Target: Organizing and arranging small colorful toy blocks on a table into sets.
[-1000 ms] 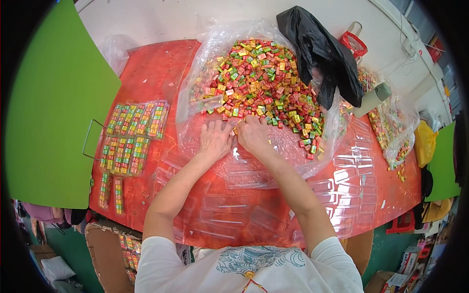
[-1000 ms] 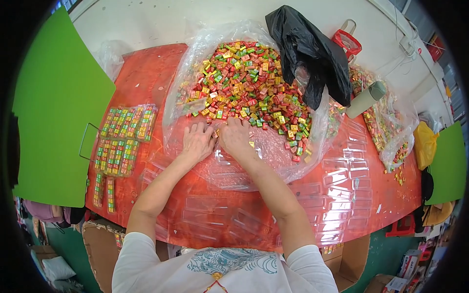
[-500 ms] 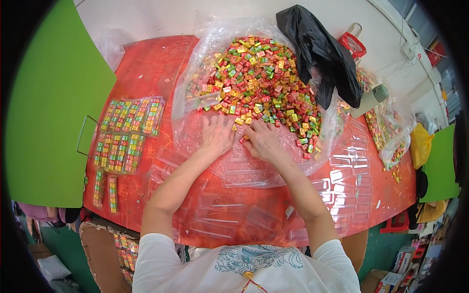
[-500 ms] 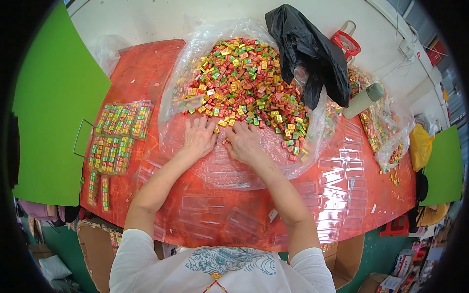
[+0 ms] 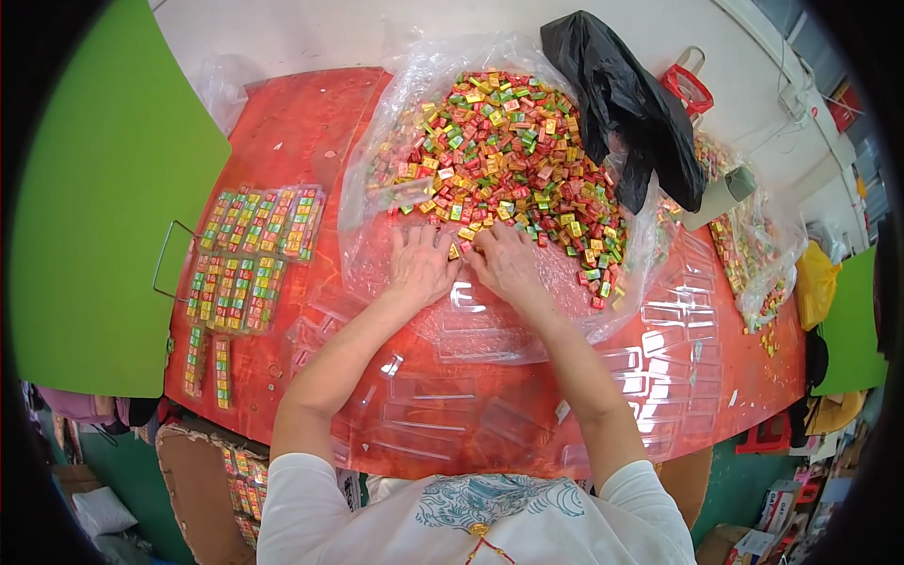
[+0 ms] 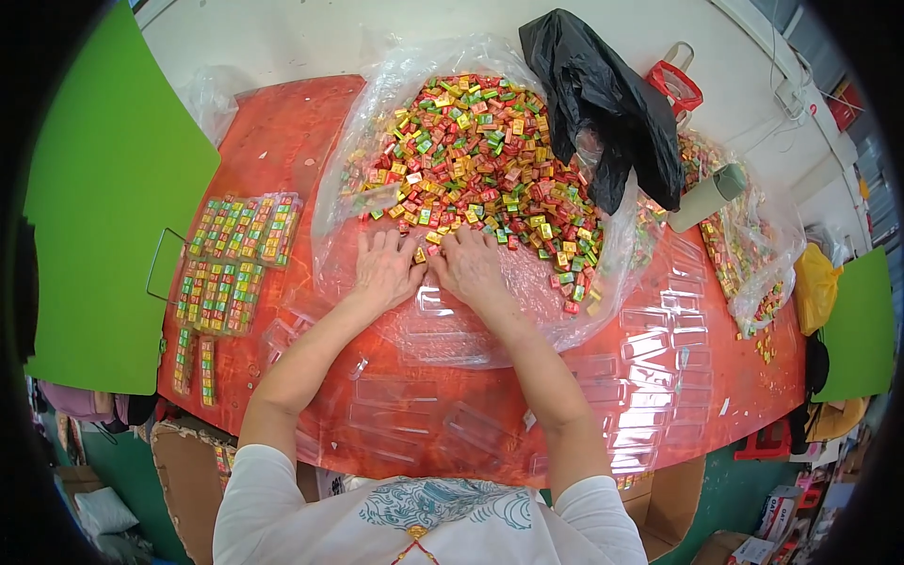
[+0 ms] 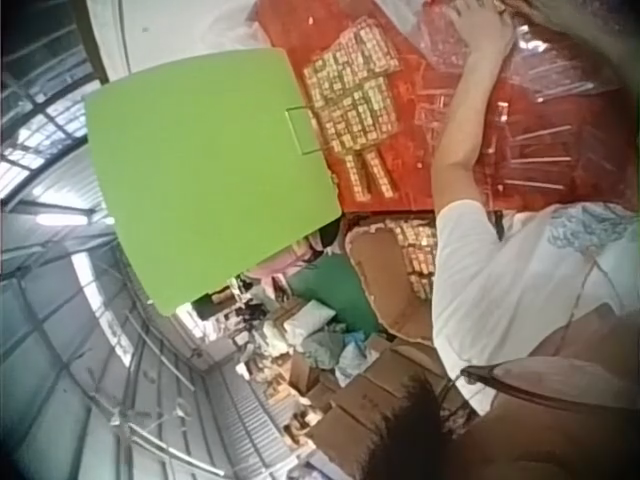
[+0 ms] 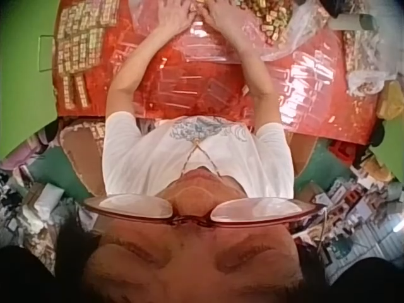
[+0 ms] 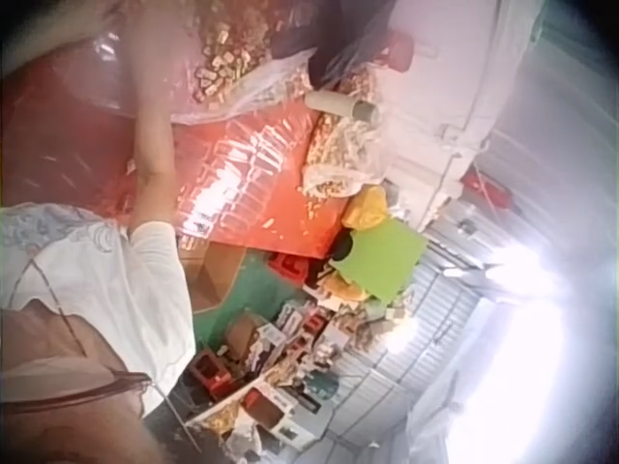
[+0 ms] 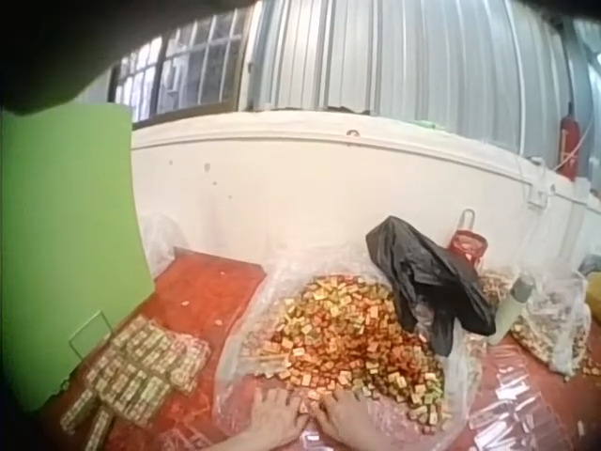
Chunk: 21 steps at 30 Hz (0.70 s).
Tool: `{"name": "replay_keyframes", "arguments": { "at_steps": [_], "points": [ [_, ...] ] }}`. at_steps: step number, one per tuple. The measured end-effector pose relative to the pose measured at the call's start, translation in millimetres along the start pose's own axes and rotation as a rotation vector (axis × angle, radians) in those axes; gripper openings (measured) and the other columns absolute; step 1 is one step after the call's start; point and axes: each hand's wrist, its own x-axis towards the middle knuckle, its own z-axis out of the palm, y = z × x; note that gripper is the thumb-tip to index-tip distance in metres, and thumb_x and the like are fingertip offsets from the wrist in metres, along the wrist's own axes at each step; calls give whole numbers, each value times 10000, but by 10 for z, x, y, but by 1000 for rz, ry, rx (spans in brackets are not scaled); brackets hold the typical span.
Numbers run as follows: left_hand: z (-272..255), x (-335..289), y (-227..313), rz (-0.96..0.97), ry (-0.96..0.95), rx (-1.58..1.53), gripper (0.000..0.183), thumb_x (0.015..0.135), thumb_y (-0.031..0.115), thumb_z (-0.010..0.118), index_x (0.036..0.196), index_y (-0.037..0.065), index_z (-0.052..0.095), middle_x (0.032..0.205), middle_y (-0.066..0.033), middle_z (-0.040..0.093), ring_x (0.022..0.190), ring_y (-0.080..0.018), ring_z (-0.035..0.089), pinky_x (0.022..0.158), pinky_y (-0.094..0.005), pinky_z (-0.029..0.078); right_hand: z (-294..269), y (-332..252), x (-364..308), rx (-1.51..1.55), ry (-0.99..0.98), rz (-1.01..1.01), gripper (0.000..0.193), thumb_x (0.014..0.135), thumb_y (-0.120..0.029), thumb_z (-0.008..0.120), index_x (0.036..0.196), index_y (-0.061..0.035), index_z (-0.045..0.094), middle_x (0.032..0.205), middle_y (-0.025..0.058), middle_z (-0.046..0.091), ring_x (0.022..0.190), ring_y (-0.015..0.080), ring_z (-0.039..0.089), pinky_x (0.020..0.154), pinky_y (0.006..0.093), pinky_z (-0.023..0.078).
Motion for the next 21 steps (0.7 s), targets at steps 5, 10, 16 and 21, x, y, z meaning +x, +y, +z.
{"name": "replay_keyframes", "arguments": {
  "at_steps": [5,10,16,21],
  "points": [
    [67,75,61,13,56,19,387,823,363,688,1093,90,644,1073,-149,568,1051,-319,527,952,-571,331,-75,136,-70,-84,-43,-24,161,842,-244,693,924,-111,655,923,83,584,930,263,599,826,425,414],
    [117,86,119,14,7,-5,329,827,320,686,1074,106,644,1072,-140,567,1048,-312,529,963,-587,326,4,130,-52,-155,-46,3,147,836,-225,690,908,-102,652,885,80,601,912,265,613,824,427,417],
    [79,-22,4,12,31,26,390,835,303,673,1174,114,641,1051,-139,571,1032,-303,530,952,-574,333,-13,-58,10,-215,-43,-58,137,846,-231,675,903,-107,662,855,83,627,867,265,625,826,420,426],
    [95,-22,-24,10,16,44,487,834,302,667,1285,125,615,1032,-135,575,1023,-297,530,930,-535,349,50,-69,33,-44,10,9,143,864,-245,661,907,-109,658,859,80,630,866,262,631,818,427,430]
  ]
}}
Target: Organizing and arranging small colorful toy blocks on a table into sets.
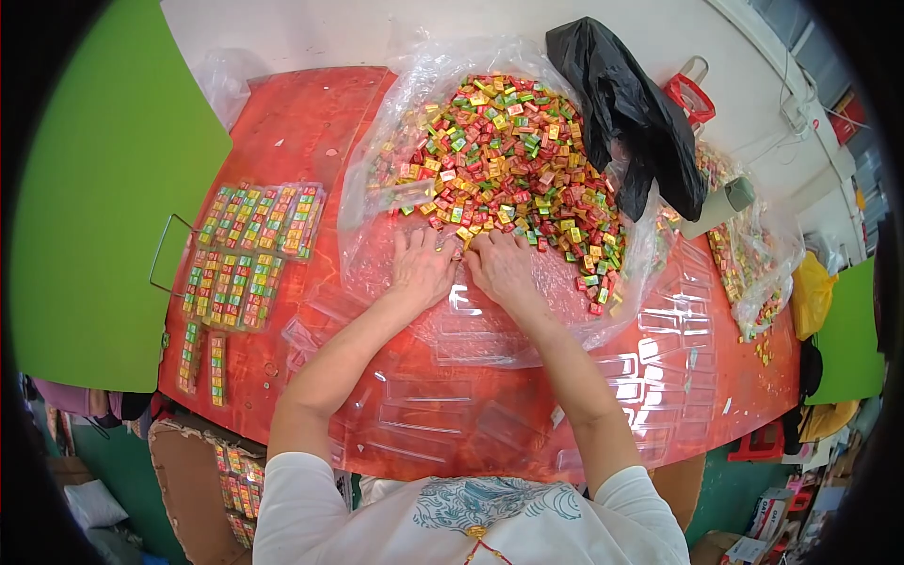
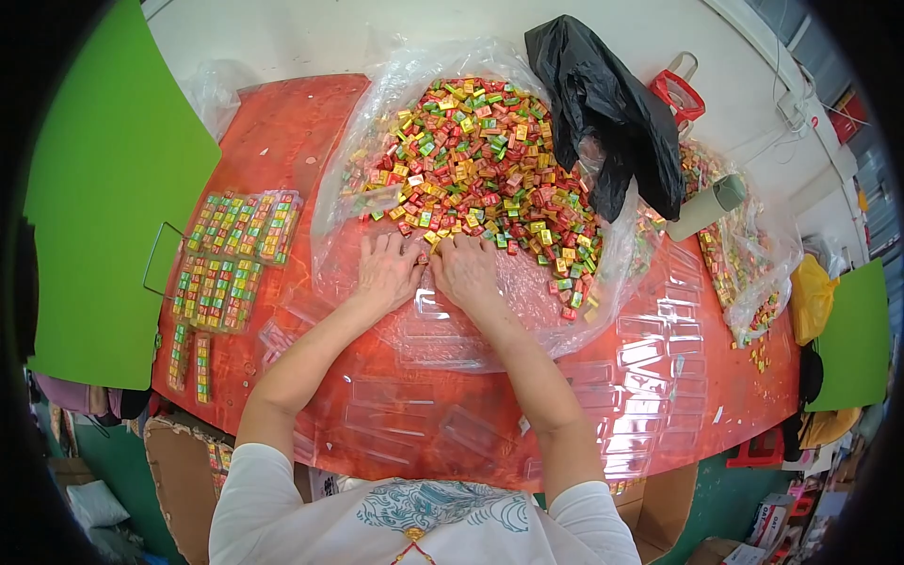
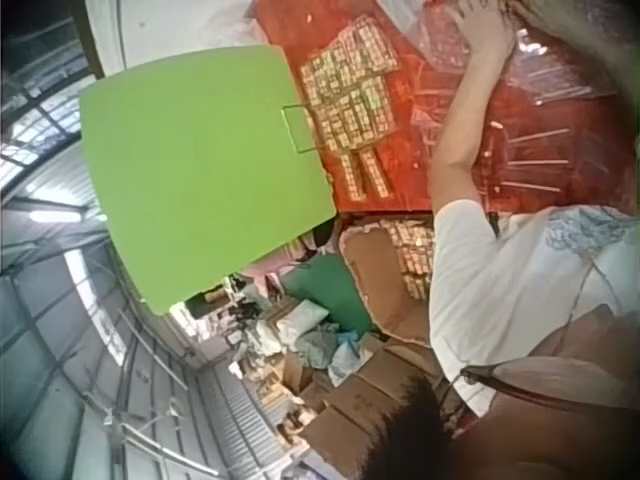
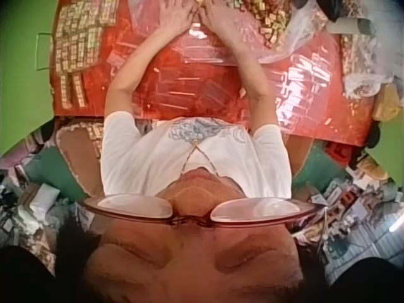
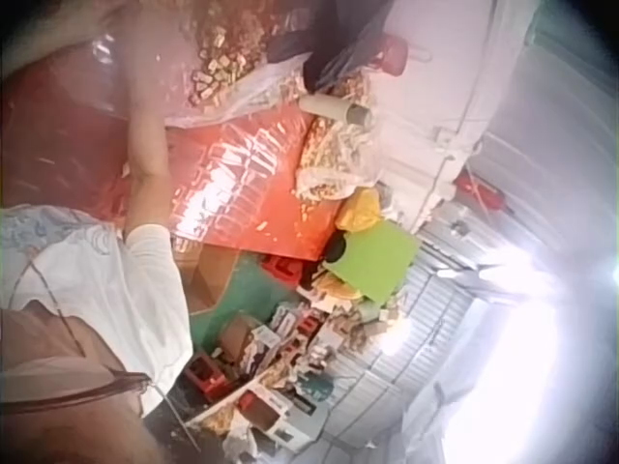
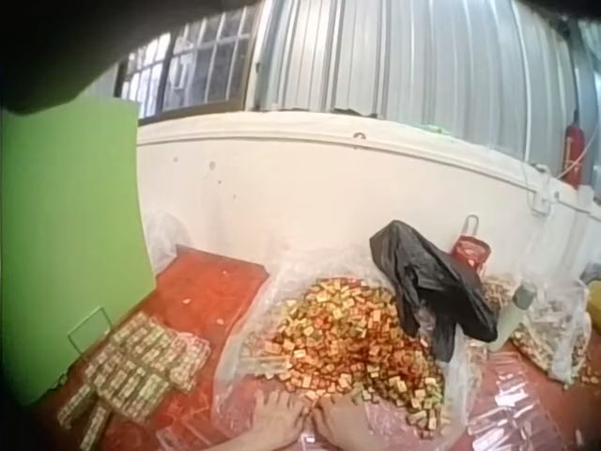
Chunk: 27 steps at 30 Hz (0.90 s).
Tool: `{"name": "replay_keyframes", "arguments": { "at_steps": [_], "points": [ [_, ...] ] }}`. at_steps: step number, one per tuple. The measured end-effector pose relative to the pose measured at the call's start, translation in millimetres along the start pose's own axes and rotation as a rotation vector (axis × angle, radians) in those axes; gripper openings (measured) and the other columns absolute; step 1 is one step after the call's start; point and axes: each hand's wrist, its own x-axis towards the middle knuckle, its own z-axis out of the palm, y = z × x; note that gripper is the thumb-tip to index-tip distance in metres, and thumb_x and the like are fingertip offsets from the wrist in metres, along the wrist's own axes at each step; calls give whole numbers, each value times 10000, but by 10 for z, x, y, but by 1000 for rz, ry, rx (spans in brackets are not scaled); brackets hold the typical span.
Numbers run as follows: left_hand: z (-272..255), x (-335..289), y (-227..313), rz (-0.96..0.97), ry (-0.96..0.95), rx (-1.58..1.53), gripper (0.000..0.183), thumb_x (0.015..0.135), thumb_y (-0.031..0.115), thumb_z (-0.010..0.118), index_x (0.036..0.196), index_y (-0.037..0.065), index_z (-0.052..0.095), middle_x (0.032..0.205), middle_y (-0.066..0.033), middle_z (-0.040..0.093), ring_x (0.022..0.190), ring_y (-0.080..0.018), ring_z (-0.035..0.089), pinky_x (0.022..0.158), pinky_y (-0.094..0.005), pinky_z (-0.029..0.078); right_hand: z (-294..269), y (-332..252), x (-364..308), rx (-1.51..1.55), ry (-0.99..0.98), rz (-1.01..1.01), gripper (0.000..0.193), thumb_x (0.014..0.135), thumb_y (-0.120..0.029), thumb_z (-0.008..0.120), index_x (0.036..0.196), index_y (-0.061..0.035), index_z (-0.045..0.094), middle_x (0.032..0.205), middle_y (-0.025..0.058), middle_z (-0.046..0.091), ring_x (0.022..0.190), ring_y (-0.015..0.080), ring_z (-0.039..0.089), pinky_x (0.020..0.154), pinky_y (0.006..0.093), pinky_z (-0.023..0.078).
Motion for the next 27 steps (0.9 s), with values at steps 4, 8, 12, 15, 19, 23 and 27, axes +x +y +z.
{"name": "replay_keyframes", "arguments": {
  "at_steps": [4,8,12,15,19,23,27],
  "points": [
    [-8,16,1,13,19,-4,455,837,300,668,1254,122,629,1019,-125,578,1021,-290,531,913,-499,357,76,0,38,-26,-8,21,146,873,-252,656,915,-112,654,870,78,629,865,262,630,825,425,427],
    [11,38,-55,-63,87,-119,367,860,310,660,1169,112,654,1011,-115,587,1025,-278,540,897,-469,371,21,-50,72,-99,-13,-55,148,841,-239,671,918,-114,649,862,71,604,866,259,623,836,423,420],
    [5,216,-267,-222,6,-90,288,865,316,653,1056,101,663,1001,-127,625,1007,-299,583,844,-468,389,0,-28,72,-103,-38,-92,163,806,-213,684,920,-106,642,871,74,581,889,257,613,843,423,414],
    [46,281,-323,-180,19,6,285,842,300,664,1051,105,658,1022,-130,637,992,-302,600,839,-465,390,26,2,138,24,1,-66,175,803,-204,674,916,-74,647,876,108,584,883,279,608,829,445,414],
    [60,384,-331,-169,1,62,292,814,276,676,1045,99,649,1021,-141,647,989,-308,613,846,-462,391,111,12,389,-18,37,-75,169,796,-197,680,904,-73,642,899,105,594,890,273,612,804,438,408],
    [122,432,-367,-174,16,28,309,800,260,673,1052,85,637,997,-148,655,992,-320,627,845,-466,394,223,6,593,-156,-19,-73,179,789,-193,690,922,-88,635,899,97,611,881,269,623,786,433,409],
    [33,516,-352,-250,-148,-48,410,792,253,640,1172,102,649,1097,-165,665,1058,-326,631,946,-481,377,252,33,706,-203,-72,-94,214,782,-188,702,960,-90,636,899,95,625,880,274,630,784,428,414]
  ]
}}
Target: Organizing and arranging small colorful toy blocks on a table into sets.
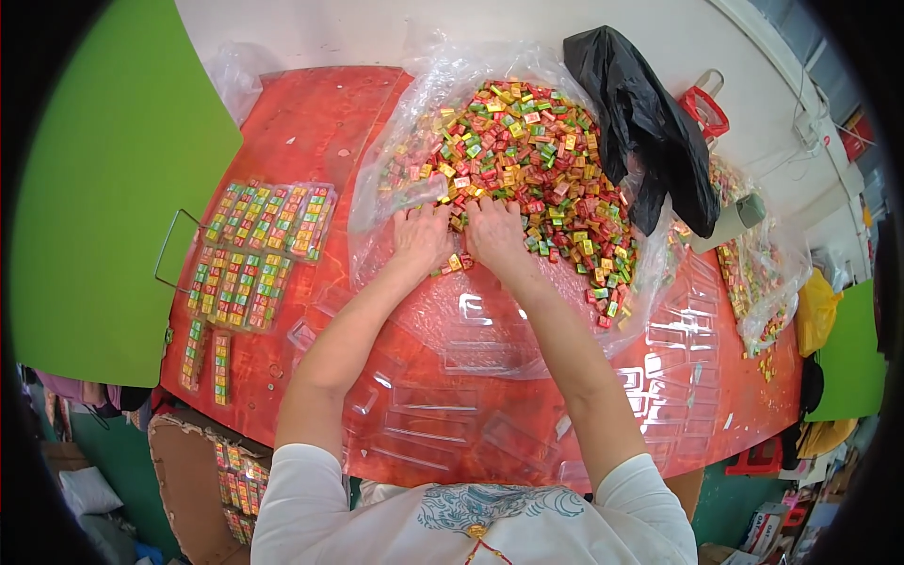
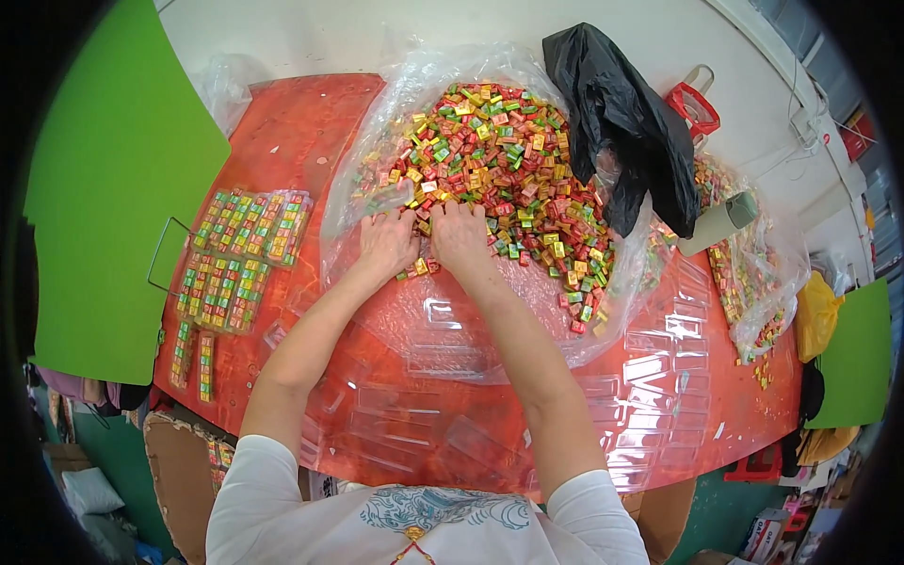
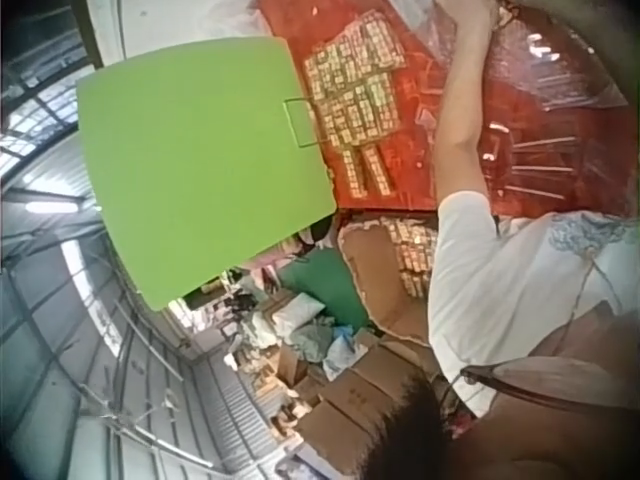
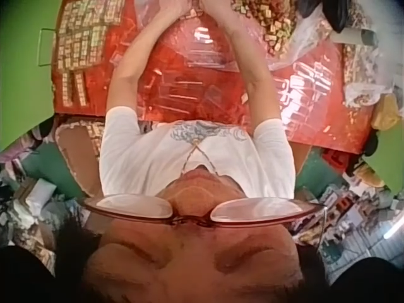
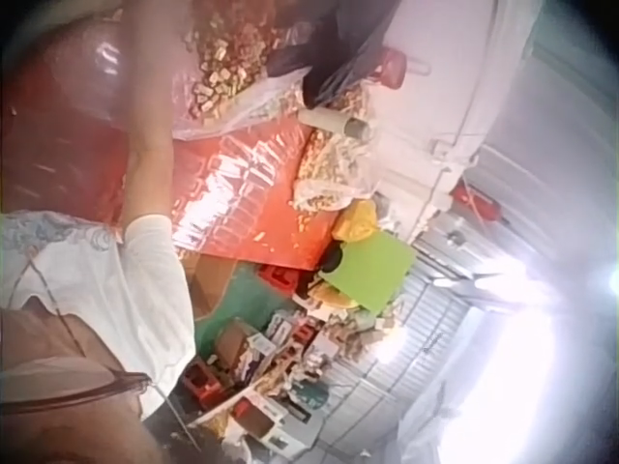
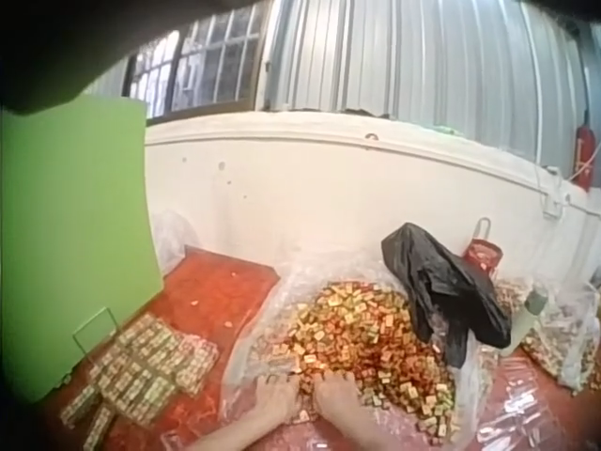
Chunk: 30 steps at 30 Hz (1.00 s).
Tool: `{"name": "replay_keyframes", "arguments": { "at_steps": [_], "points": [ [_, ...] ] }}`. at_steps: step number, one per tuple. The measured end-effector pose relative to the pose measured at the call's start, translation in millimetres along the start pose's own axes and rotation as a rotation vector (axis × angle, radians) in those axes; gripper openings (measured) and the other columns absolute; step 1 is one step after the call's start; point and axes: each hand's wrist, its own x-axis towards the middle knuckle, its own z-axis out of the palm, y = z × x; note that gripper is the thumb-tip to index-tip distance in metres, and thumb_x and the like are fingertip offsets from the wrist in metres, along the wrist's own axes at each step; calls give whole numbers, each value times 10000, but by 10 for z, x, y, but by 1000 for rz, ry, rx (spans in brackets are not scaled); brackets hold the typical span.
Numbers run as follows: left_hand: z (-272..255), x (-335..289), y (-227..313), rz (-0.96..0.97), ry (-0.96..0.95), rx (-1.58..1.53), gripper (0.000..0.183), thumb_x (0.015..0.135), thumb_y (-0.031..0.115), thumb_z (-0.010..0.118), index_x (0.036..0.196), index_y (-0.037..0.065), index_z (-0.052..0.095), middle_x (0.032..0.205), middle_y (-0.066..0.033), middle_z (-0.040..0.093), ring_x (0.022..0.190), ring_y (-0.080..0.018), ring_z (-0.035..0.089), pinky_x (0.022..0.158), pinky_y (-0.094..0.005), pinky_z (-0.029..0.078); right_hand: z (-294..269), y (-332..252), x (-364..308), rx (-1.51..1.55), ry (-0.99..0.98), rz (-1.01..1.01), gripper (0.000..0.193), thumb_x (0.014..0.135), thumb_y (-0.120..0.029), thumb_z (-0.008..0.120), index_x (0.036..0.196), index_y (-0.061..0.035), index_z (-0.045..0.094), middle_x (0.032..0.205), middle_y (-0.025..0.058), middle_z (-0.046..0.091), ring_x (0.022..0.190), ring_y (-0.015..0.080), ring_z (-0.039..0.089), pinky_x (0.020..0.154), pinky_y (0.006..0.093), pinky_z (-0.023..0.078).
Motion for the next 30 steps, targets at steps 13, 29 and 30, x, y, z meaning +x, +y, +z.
{"name": "replay_keyframes", "arguments": {
  "at_steps": [13,29,30],
  "points": [
    [-439,-430,-252,-150,-123,-234,342,798,287,652,1024,33,609,1003,-193,660,1041,-326,623,902,-470,386,12,197,-192,150,175,10,105,813,-194,676,833,-96,644,835,71,615,838,252,636,811,422,409],
    [-451,-807,-104,78,-51,4,428,782,338,709,1100,77,590,1076,-140,581,1059,-304,559,849,-472,372,-343,47,-600,219,87,-55,184,811,-225,711,930,-106,638,878,73,569,888,255,598,875,434,403],
    [-457,-788,-78,79,-46,21,480,787,377,720,1143,87,582,1100,-135,566,1075,-299,542,872,-471,368,-293,34,-585,201,65,-73,178,812,-220,710,935,-112,641,884,72,570,892,254,598,865,428,400]
  ]
}}
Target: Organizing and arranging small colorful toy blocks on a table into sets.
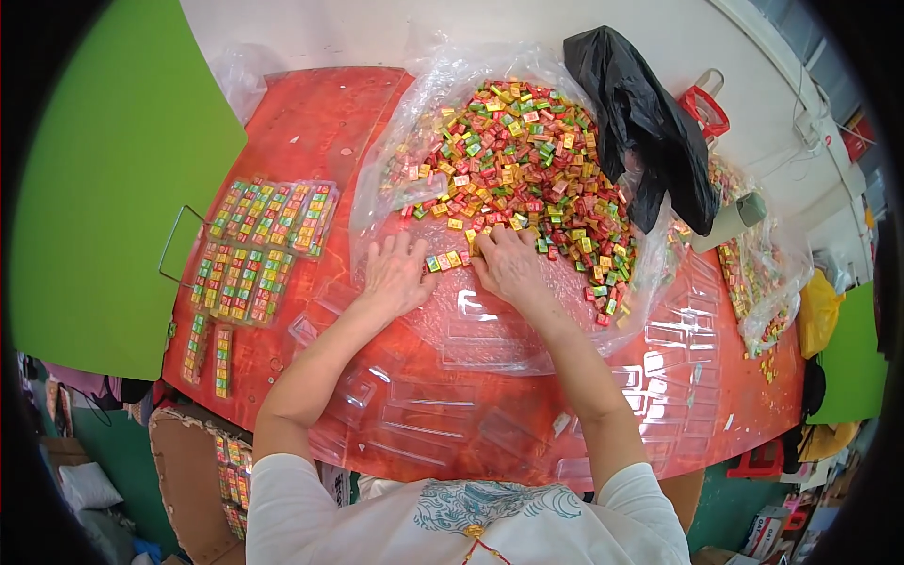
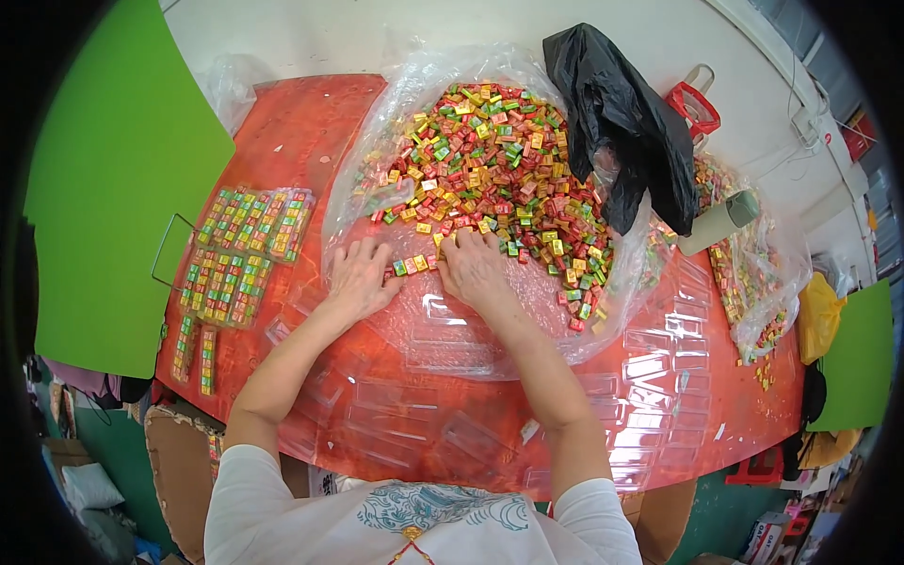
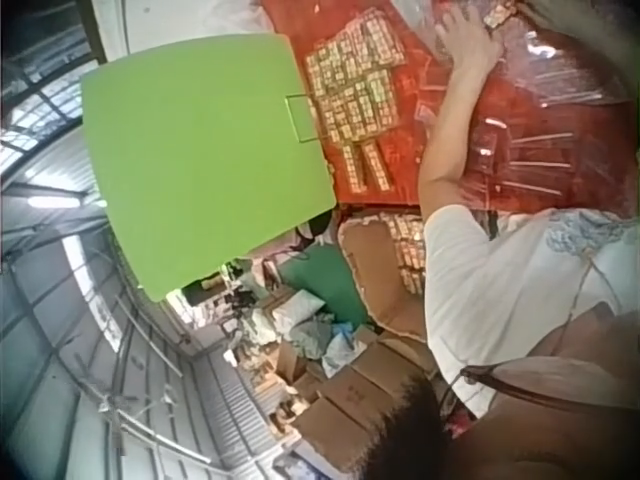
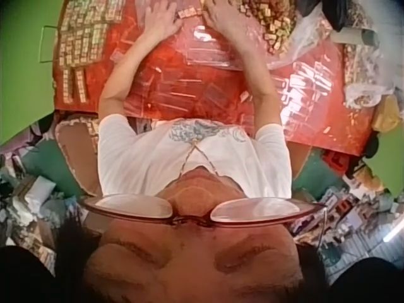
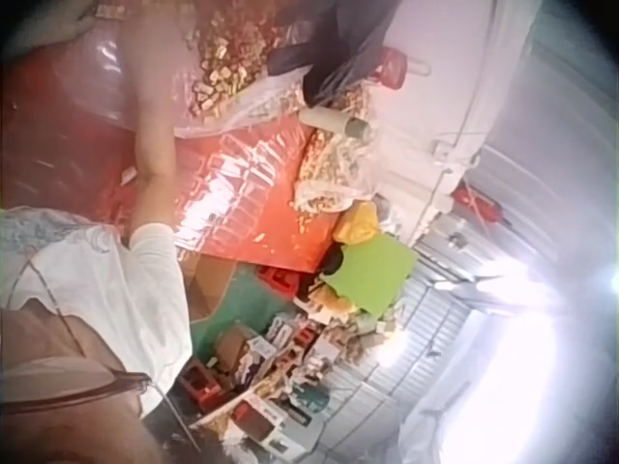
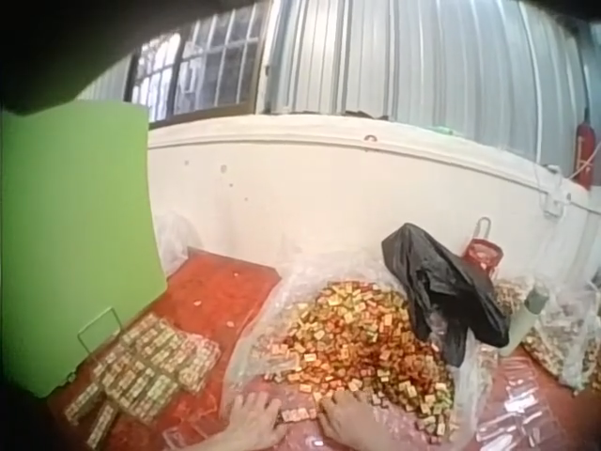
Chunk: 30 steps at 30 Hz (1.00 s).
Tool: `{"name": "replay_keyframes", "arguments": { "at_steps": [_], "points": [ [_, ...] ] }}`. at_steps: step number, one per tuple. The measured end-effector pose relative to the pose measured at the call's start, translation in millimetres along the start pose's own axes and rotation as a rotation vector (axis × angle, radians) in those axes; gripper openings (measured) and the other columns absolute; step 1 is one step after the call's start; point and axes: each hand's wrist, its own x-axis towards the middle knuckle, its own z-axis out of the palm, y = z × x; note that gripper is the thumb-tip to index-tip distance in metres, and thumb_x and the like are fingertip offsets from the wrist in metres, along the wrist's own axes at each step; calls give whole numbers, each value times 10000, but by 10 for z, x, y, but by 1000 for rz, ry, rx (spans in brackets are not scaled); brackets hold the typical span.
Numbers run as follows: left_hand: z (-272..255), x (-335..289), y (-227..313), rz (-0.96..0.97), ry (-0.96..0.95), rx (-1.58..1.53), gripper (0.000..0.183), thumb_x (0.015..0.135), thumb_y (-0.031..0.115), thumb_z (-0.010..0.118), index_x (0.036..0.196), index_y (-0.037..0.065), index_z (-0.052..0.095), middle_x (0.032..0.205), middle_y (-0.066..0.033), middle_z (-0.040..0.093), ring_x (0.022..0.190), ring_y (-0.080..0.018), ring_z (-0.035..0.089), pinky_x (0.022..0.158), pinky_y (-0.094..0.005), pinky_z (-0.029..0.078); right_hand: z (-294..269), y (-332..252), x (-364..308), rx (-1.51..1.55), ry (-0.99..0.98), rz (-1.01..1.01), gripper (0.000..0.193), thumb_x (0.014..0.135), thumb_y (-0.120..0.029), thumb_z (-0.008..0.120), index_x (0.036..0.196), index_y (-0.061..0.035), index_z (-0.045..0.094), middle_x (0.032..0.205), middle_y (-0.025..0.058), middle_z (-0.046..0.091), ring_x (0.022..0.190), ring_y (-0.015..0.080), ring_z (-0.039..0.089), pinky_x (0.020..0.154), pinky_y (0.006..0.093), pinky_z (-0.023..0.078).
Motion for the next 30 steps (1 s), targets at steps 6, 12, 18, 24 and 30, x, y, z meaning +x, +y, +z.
{"name": "replay_keyframes", "arguments": {
  "at_steps": [6,12,18,24,30],
  "points": [
    [260,250,211,211,235,-8,496,780,352,710,1173,79,581,1109,-154,557,1081,-314,525,915,-509,349,52,90,-29,7,-6,-62,180,811,-210,704,948,-112,642,896,82,568,897,259,592,837,417,396],
    [426,372,319,139,127,-4,395,781,304,702,1093,79,611,1089,-150,563,1075,-314,526,931,-527,340,-55,113,-97,21,-14,-18,191,816,-209,699,953,-94,631,902,91,583,904,269,598,822,429,403],
    [493,346,288,160,172,-28,355,791,280,701,1074,83,618,1075,-138,563,1069,-312,527,934,-532,335,25,76,-133,-60,-110,105,151,832,-174,670,939,-76,626,880,103,639,858,293,643,792,428,430],
    [499,332,290,140,152,-36,365,783,280,713,1075,80,622,1081,-132,559,1071,-308,525,955,-527,331,156,-12,-39,-15,-77,142,121,836,-119,614,929,-45,639,865,118,666,847,292,663,777,429,434],
    [279,285,210,103,114,-95,495,805,297,689,1244,103,568,1190,-159,538,1169,-342,514,963,-491,383,106,43,-70,116,-84,151,219,842,-133,638,1050,-66,651,891,119,641,884,307,645,786,434,431]
  ]
}}
